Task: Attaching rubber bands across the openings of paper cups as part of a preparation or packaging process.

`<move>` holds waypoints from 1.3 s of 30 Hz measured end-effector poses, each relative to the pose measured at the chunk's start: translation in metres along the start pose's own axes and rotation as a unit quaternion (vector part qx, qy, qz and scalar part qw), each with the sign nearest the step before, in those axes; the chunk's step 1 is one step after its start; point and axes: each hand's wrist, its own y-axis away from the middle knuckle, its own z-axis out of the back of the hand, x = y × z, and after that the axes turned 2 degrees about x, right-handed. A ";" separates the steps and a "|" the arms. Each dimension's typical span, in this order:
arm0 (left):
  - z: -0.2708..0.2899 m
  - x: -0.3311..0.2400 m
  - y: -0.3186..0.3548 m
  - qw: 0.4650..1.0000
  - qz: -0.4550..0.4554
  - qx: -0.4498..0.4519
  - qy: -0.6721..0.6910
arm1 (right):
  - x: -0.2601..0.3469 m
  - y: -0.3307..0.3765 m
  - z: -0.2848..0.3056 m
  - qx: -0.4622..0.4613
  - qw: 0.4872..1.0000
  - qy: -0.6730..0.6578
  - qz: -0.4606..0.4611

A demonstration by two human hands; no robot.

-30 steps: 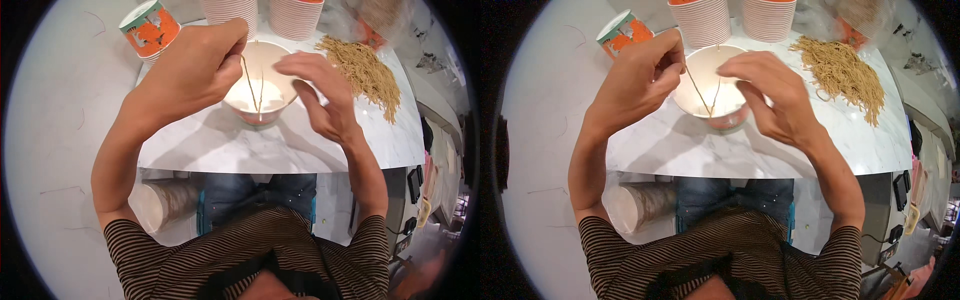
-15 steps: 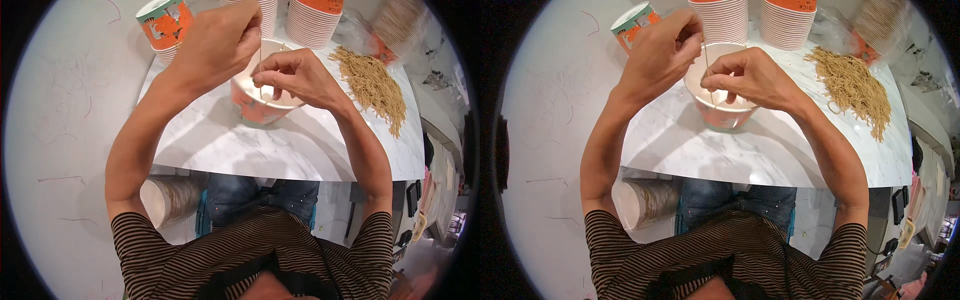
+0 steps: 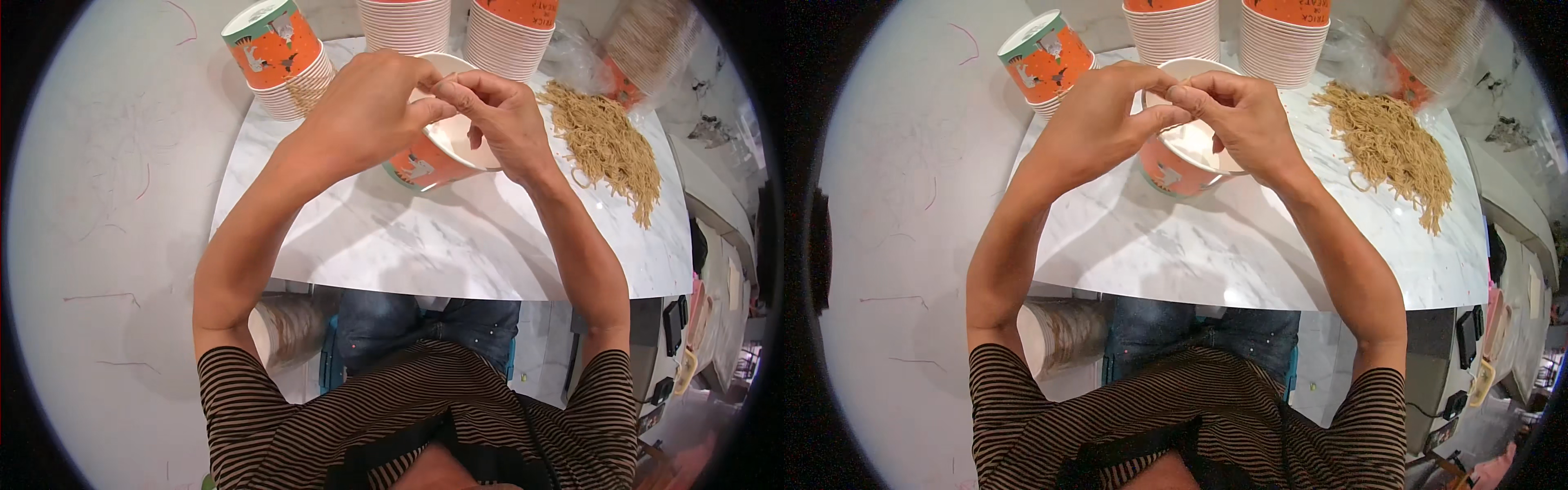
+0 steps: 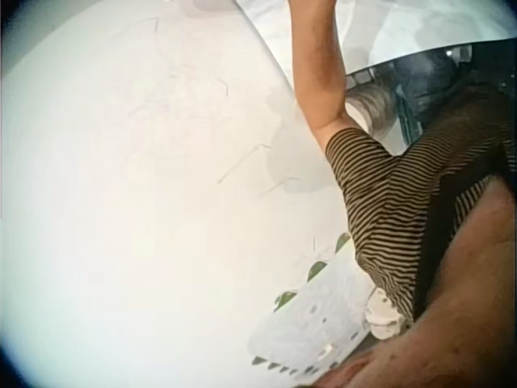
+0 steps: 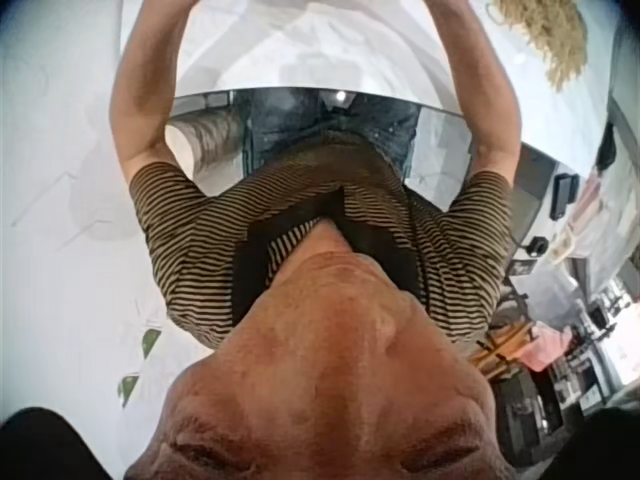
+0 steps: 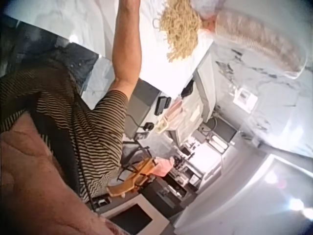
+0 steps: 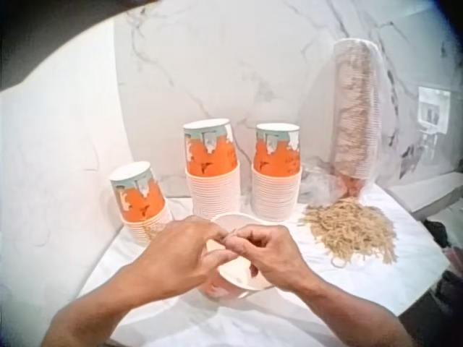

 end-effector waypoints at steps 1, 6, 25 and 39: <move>0.001 0.001 0.000 1.000 0.004 0.003 -0.017 | -0.003 0.000 0.000 -0.021 0.999 0.018 0.021; 0.000 -0.001 -0.002 0.998 0.046 0.031 -0.021 | -0.003 0.004 -0.002 -0.078 0.993 0.036 0.080; -0.003 0.004 0.014 0.987 0.089 0.109 0.077 | -0.001 0.003 0.046 -0.110 0.984 -0.125 0.055; -0.007 0.002 0.026 0.980 0.112 0.131 0.103 | 0.008 0.008 0.037 -0.099 0.981 -0.156 0.054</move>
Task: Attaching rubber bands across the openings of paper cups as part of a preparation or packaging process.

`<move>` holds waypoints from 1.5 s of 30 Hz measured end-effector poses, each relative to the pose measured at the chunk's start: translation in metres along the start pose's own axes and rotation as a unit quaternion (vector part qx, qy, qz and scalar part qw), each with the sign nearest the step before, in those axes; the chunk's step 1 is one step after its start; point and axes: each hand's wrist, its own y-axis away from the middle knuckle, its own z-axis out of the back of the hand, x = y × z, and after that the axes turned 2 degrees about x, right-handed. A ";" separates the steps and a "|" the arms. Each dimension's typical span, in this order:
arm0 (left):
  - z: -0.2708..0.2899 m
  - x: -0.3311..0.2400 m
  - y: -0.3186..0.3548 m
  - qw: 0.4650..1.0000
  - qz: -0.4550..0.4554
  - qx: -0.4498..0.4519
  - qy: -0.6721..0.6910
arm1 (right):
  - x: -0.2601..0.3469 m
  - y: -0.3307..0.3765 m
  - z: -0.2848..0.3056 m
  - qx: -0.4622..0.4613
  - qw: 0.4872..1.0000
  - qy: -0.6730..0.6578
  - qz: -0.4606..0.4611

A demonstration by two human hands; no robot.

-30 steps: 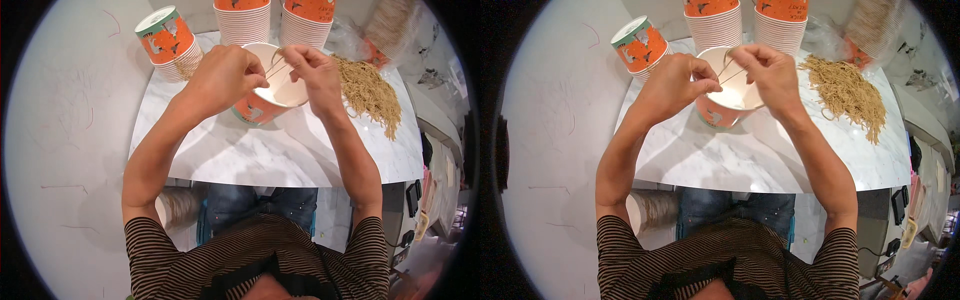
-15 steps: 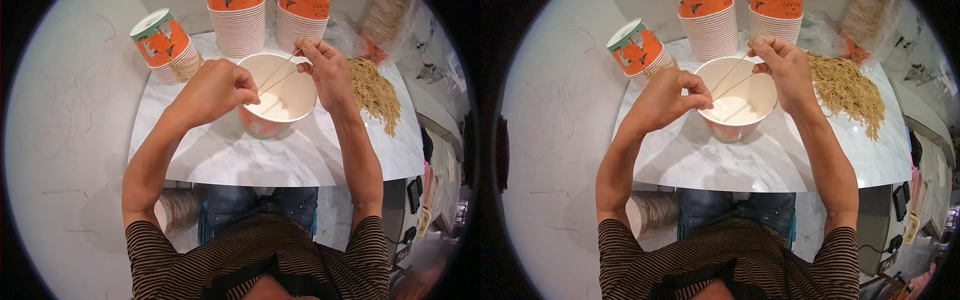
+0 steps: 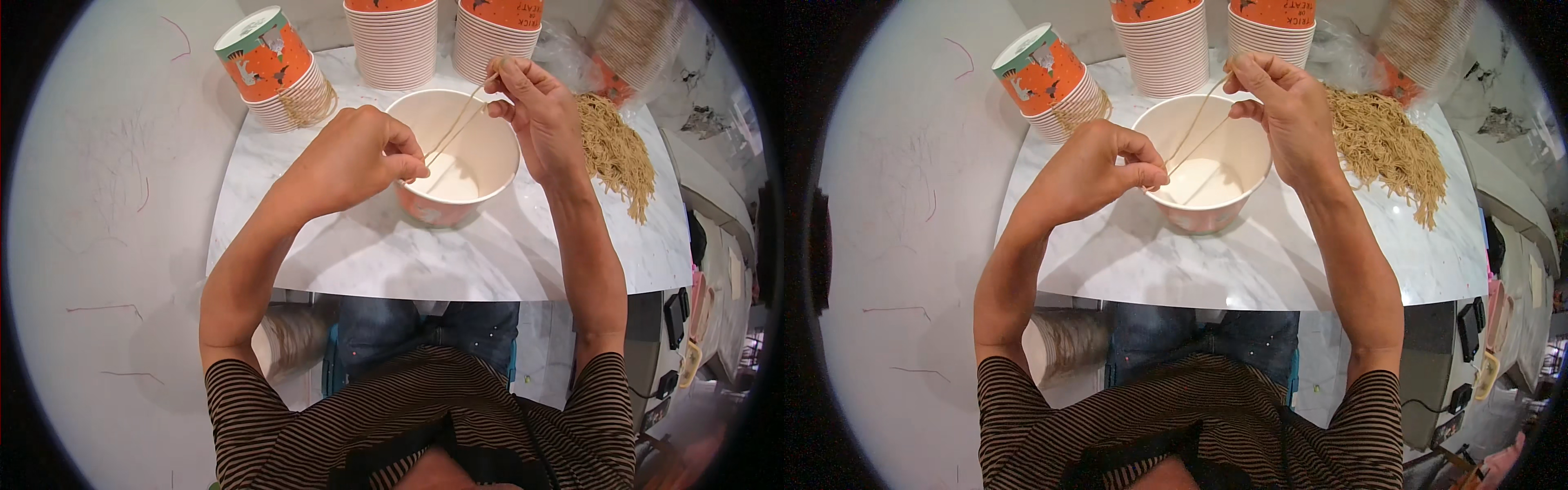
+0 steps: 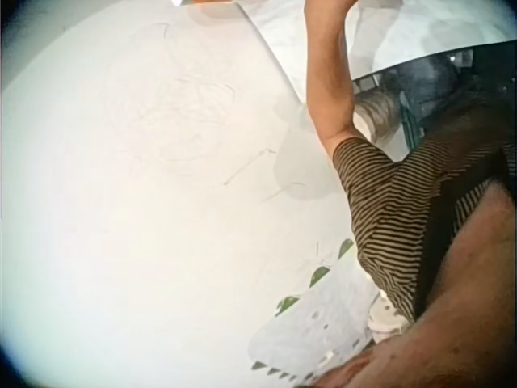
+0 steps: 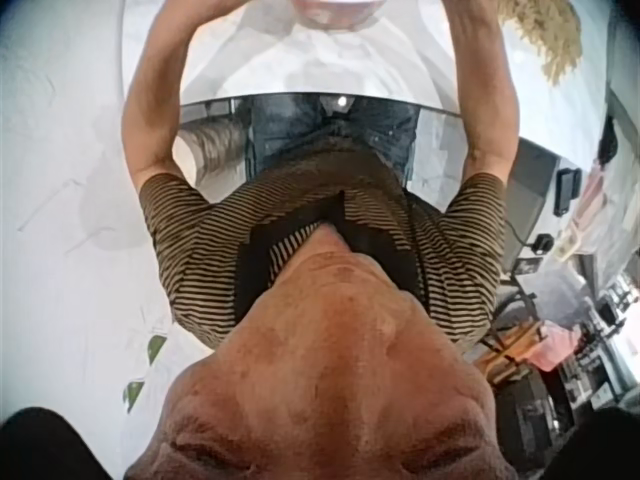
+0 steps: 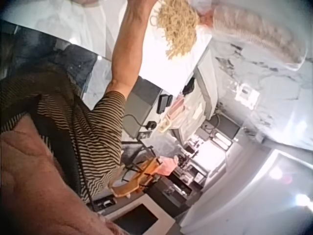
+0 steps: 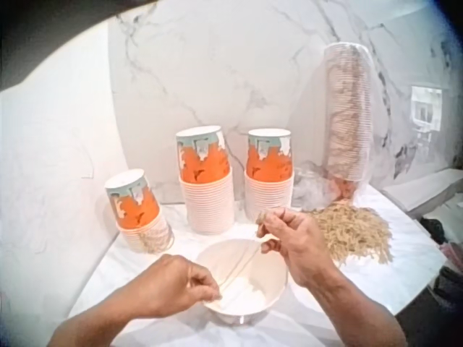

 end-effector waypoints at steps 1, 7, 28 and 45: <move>0.000 0.002 0.000 1.000 -0.006 0.001 0.013 | 0.001 0.001 -0.002 0.000 1.000 0.000 -0.001; -0.001 -0.001 0.001 0.998 -0.016 0.011 0.061 | 0.004 0.001 -0.004 0.022 1.000 -0.011 -0.009; 0.005 0.000 -0.005 0.990 -0.083 -0.055 0.101 | -0.001 -0.002 -0.015 0.110 0.992 0.055 0.011; 0.008 -0.005 -0.016 0.903 -0.053 -0.021 0.426 | 0.008 0.022 -0.018 0.258 0.942 0.216 -0.019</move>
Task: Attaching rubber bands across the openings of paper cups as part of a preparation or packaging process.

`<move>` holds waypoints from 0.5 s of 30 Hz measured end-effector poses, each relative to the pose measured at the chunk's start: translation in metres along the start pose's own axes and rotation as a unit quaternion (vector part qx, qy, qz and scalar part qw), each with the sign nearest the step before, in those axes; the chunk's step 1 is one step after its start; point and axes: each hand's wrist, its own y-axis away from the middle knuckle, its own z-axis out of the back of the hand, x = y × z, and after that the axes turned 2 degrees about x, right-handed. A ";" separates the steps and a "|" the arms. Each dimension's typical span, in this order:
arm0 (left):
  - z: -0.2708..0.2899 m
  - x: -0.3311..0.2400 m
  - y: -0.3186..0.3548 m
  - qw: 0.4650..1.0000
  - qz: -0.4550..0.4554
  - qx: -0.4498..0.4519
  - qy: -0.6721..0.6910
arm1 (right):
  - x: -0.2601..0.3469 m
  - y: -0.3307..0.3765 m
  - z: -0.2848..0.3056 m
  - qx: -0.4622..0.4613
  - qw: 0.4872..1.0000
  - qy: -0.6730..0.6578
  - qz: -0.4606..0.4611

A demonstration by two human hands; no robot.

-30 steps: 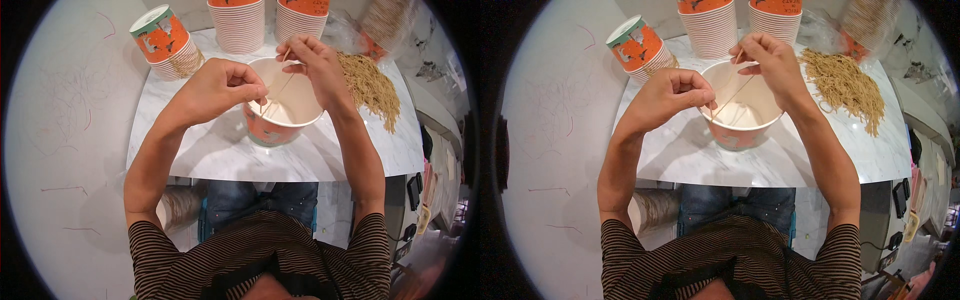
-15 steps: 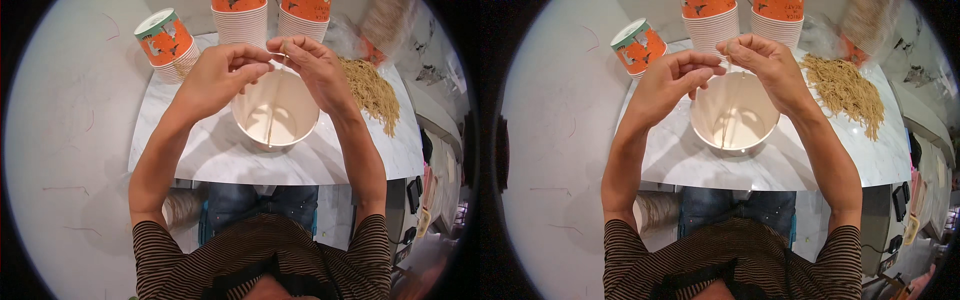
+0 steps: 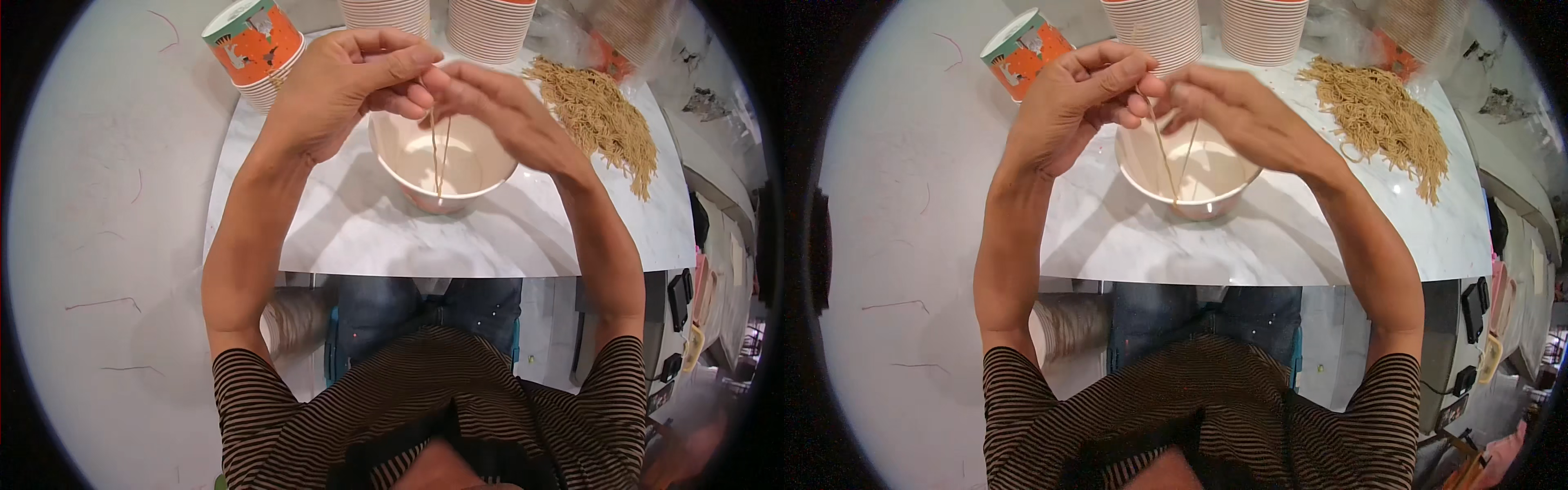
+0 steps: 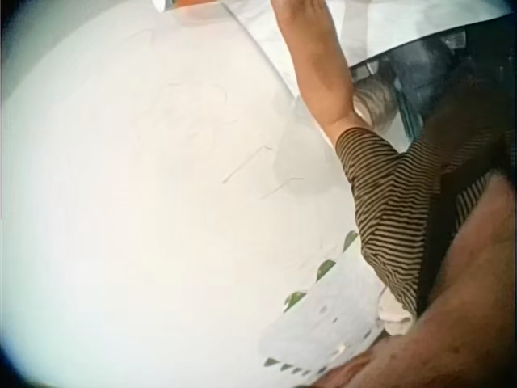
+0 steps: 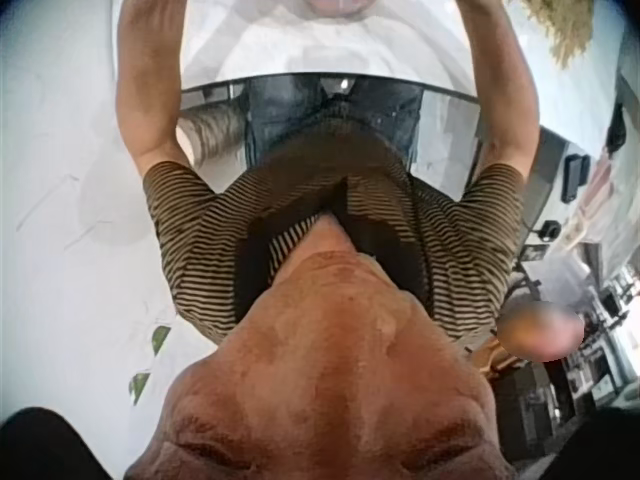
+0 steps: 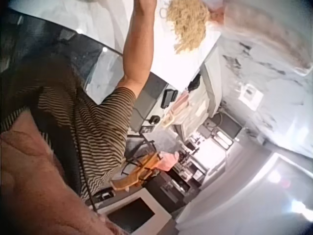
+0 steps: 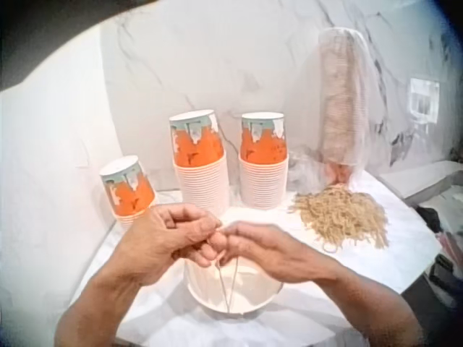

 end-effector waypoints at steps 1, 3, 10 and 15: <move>0.000 0.003 0.001 0.999 -0.013 -0.023 -0.020 | -0.003 0.004 0.000 0.028 0.998 0.059 0.007; 0.000 0.015 0.001 0.995 -0.044 -0.053 -0.075 | -0.004 0.011 -0.005 0.056 0.988 0.140 0.013; -0.017 0.054 0.006 0.942 -0.154 -0.093 -0.282 | 0.006 0.022 0.003 0.013 0.968 0.248 0.047; -0.022 0.048 0.013 0.925 -0.113 -0.131 -0.339 | 0.030 0.038 0.016 0.038 0.972 0.229 0.033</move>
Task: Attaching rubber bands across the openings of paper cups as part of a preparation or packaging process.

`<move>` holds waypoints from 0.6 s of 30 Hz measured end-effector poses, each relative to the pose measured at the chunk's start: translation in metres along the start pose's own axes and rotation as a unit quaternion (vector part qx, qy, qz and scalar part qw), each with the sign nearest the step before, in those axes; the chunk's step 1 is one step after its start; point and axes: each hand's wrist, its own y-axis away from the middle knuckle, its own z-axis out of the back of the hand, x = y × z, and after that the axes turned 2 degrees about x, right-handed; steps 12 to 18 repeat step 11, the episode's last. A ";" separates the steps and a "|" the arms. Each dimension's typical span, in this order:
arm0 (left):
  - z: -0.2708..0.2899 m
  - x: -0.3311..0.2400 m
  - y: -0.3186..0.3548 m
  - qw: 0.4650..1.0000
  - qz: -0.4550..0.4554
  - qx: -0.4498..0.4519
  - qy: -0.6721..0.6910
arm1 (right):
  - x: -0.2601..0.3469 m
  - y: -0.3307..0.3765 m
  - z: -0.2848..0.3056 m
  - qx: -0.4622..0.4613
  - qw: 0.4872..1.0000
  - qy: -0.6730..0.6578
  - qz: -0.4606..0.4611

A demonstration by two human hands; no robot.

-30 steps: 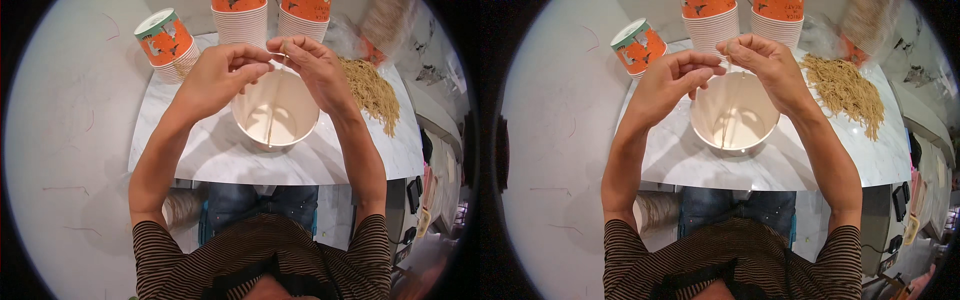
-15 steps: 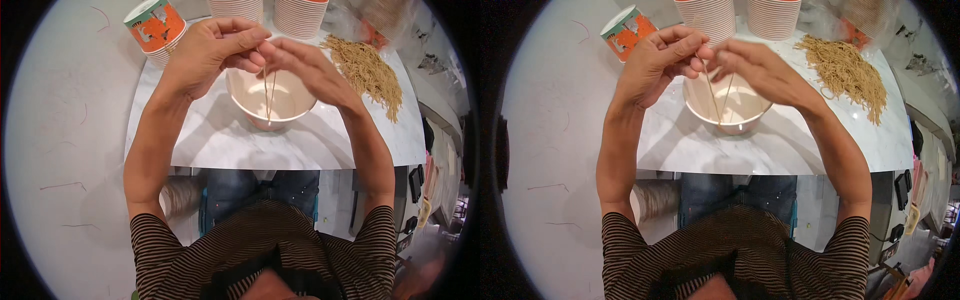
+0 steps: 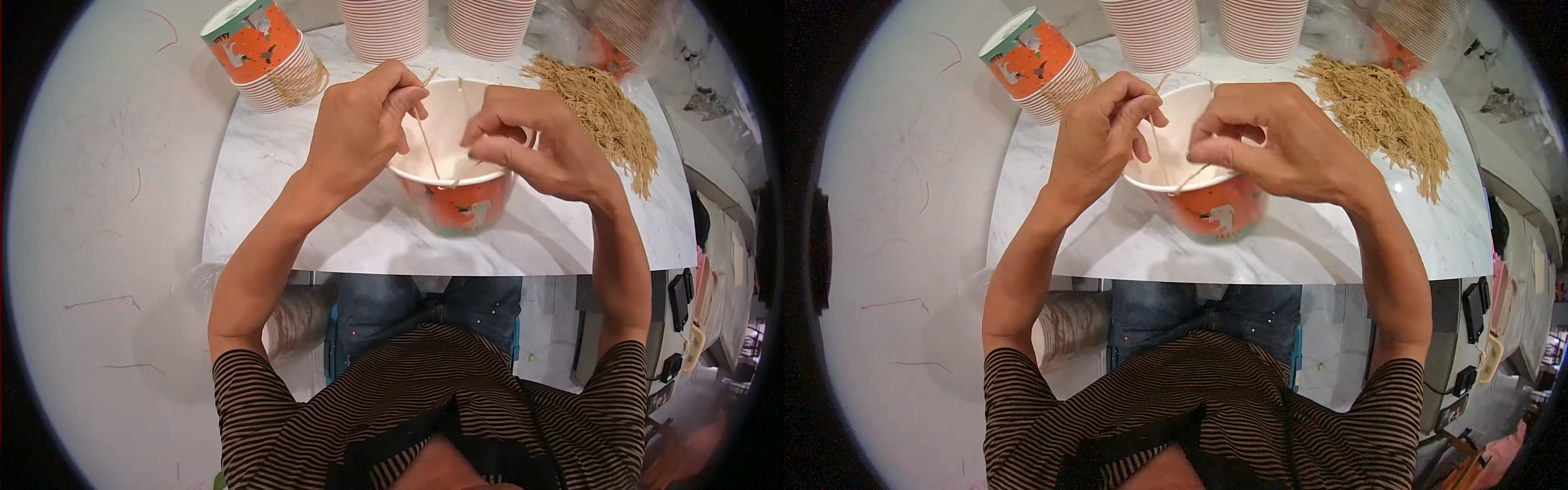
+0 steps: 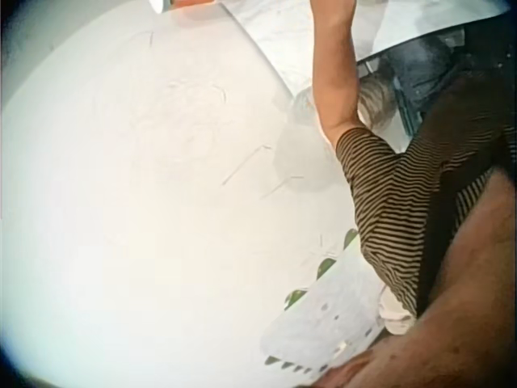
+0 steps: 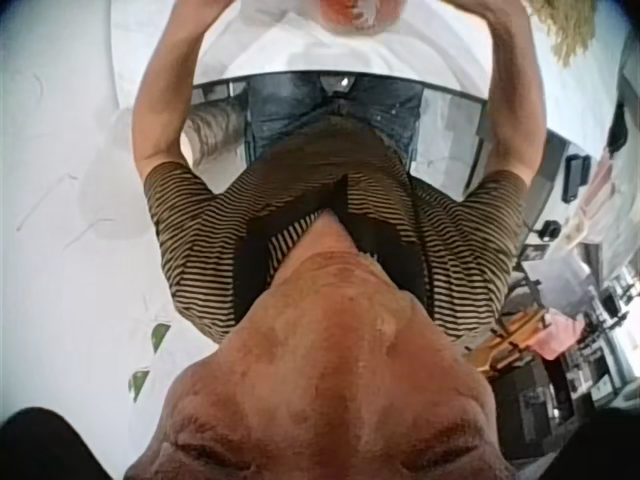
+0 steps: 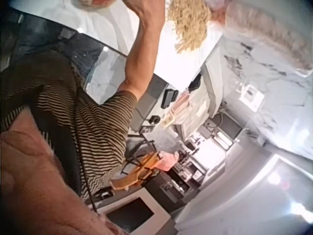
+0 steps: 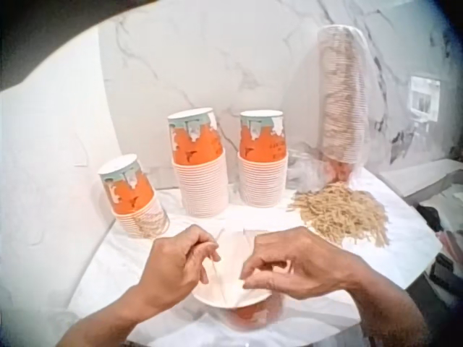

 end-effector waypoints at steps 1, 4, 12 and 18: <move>0.001 0.000 0.001 1.000 0.001 -0.001 -0.001 | 0.002 0.002 0.002 0.001 1.000 -0.001 0.002; -0.002 0.002 0.006 0.997 -0.050 -0.023 -0.049 | 0.009 0.010 0.006 0.001 0.993 0.089 0.075; -0.009 -0.002 0.015 0.982 -0.107 -0.024 -0.154 | -0.007 0.027 0.010 -0.016 0.988 0.125 0.093; -0.009 -0.002 0.015 0.982 -0.107 -0.024 -0.154 | -0.007 0.027 0.010 -0.016 0.988 0.125 0.093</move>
